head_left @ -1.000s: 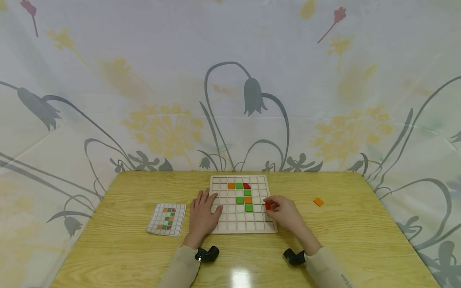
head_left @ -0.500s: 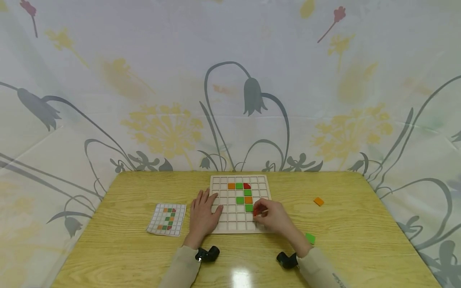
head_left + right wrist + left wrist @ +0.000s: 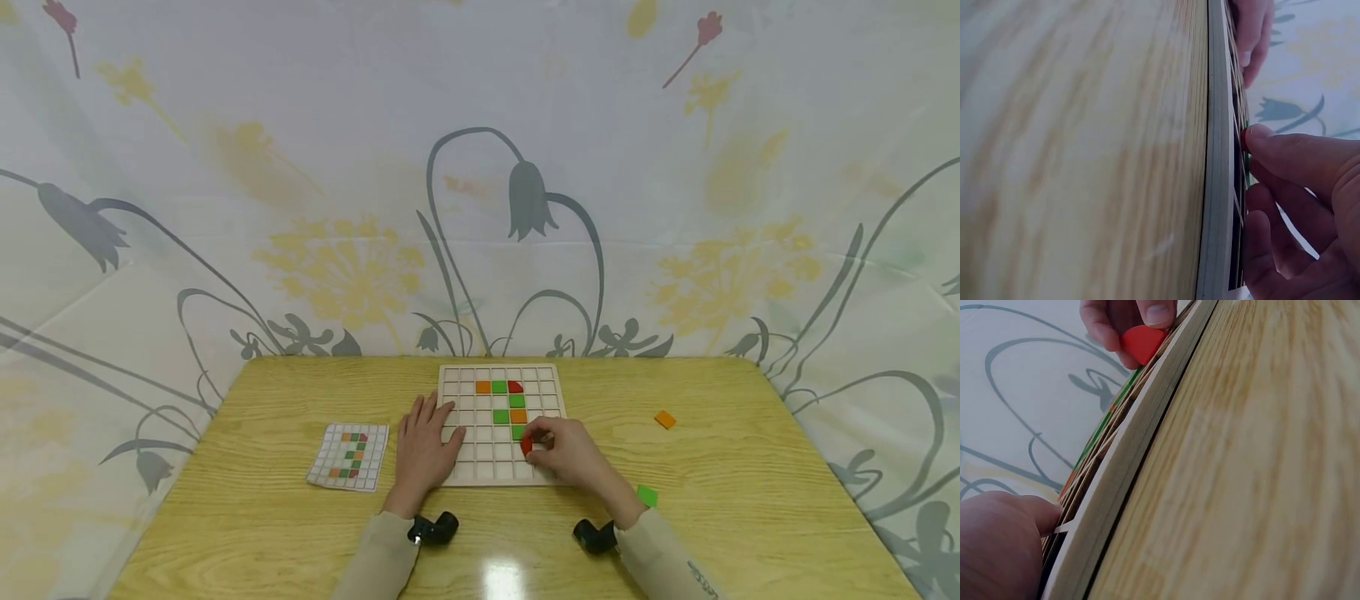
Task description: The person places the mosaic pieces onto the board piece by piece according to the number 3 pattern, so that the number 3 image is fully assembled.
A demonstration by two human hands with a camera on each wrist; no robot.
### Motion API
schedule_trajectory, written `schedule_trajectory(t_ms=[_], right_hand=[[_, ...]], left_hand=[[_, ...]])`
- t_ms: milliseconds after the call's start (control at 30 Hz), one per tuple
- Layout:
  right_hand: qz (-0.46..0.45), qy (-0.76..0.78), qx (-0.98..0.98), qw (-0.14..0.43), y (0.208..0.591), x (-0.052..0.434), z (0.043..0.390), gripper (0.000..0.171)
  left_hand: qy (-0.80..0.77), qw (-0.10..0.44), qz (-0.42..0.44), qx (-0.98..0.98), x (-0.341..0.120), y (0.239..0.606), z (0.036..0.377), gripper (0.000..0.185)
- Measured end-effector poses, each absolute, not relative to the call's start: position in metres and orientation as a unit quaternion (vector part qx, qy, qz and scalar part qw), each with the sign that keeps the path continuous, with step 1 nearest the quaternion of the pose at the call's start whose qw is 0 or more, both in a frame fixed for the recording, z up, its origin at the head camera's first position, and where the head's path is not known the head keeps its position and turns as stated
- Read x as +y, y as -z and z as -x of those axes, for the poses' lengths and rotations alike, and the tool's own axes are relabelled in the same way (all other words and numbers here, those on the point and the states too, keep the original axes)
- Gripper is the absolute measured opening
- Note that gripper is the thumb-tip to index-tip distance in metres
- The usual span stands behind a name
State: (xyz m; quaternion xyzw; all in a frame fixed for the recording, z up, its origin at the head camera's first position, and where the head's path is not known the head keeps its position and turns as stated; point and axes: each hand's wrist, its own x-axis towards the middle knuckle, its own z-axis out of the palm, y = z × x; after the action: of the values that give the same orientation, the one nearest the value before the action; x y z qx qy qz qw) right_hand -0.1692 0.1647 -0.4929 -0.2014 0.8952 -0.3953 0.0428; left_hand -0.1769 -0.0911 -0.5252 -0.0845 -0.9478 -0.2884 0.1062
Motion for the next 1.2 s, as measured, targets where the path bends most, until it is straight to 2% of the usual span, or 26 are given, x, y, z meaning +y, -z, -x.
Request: schedule_trajectory(t_ms=[500, 1200], right_hand=[[0.204, 0.379, 0.902, 0.047, 0.493, 0.168, 0.177, 0.009], [0.217, 0.387, 0.893, 0.075, 0.494, 0.17, 0.183, 0.017]], left_hand=[[0.286, 0.105, 0.088, -0.948, -0.094, 0.523, 0.178, 0.046], [0.28, 0.099, 0.087, -0.951, -0.092, 0.525, 0.179, 0.047]])
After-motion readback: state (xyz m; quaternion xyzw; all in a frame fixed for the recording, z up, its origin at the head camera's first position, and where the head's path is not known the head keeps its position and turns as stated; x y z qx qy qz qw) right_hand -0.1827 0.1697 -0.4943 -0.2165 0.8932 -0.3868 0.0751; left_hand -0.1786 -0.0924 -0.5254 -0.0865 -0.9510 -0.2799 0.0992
